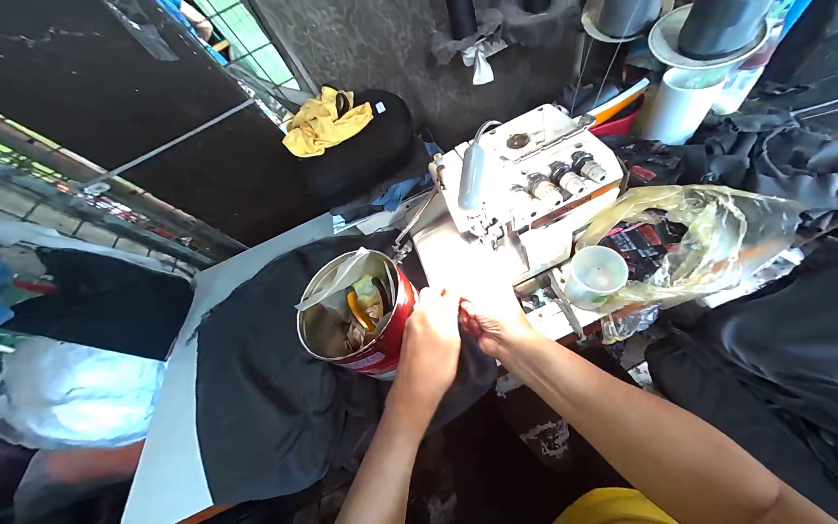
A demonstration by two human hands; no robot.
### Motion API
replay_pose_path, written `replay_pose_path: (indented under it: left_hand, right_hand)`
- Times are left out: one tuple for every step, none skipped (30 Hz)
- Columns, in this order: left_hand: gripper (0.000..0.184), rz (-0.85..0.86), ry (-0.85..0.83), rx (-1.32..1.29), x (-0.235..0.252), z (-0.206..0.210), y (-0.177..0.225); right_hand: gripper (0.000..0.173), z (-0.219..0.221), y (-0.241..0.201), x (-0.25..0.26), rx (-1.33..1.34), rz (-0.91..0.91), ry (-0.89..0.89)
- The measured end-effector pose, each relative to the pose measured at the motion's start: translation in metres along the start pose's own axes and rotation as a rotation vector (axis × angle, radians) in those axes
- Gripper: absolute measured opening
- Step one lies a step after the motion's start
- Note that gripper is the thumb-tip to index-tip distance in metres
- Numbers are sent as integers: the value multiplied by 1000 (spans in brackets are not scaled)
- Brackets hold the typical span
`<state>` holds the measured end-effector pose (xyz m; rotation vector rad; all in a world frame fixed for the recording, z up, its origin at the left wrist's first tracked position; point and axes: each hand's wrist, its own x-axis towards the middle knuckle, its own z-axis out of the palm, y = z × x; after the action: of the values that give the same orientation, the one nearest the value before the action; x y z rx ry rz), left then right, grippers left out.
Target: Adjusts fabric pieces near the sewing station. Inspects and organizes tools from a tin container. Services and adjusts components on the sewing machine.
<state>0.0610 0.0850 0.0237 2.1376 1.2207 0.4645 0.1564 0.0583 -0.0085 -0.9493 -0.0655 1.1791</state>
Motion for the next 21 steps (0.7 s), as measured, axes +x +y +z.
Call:
replay_pose_path:
  left_hand:
    - [32, 96, 52, 167, -3, 3, 1]
    - [31, 156, 81, 282, -6, 6, 0]
    - [30, 175, 91, 368, -7, 9, 0]
    - [29, 174, 107, 435, -9, 12, 0]
    - [28, 185, 145, 487, -10, 17, -2]
    - [27, 219, 194, 507, -9, 20, -6]
    - [26, 252, 230, 473, -8, 22, -8]
    - [25, 244, 218, 370, -7, 21, -7]
    - [25, 180, 158, 208, -7, 19, -4]
    - [26, 60, 72, -13, -6, 18, 0]
    - [28, -83, -6, -301, -4, 18, 4]
    - [33, -205, -72, -609, -2, 19, 7]
    - [39, -311, -141, -861, 0, 17, 7]
    - [43, -389, -203, -1052, 3, 13, 4]
    - [46, -451, -264, -1212, 7, 9, -1]
    - [48, -515, -308, -1336, 11, 6, -6]
    - [49, -567, -346, -1436, 13, 4, -10]
    - [51, -604, -388, -1521, 14, 4, -13]
    - [54, -630, -426, -1575, 14, 3, -13]
    - [55, -634, -436, -1586, 13, 4, -12]
    - [54, -609, -415, -1548, 12, 4, -11]
  right_hand:
    - [24, 0, 1, 2, 5, -28, 10]
    - [24, -1, 3, 3, 4, -44, 11]
    - [24, -2, 3, 4, -7, -46, 9]
    - [24, -3, 2, 4, -17, -46, 13]
    - [24, -4, 3, 5, -25, -50, 11]
    - [23, -6, 3, 6, -41, -62, 4]
    - [21, -9, 1, 6, -74, -77, -18]
    - [18, -12, -1, 6, -122, -92, -48]
    - [17, -15, -4, 6, -170, -99, -77]
    - [19, -18, -6, 6, -206, -99, -113]
    - [22, -20, -9, 4, -215, -82, -148]
    - [25, -21, -13, 3, -206, -50, -177]
    - [28, -21, -16, 1, -197, 3, -194]
    - [30, -21, -18, -1, -185, 65, -214]
    - [29, -22, -19, -1, -163, 117, -238]
    - [29, -23, -19, 0, -142, 160, -252]
    - [29, -23, -17, 2, -128, 195, -245]
    - [31, -21, -15, 4, -122, 207, -221]
    - [33, -18, -13, 5, -114, 206, -187]
    - [32, -16, -11, 4, -101, 188, -156]
    - [30, -14, -9, 4, -82, 156, -129]
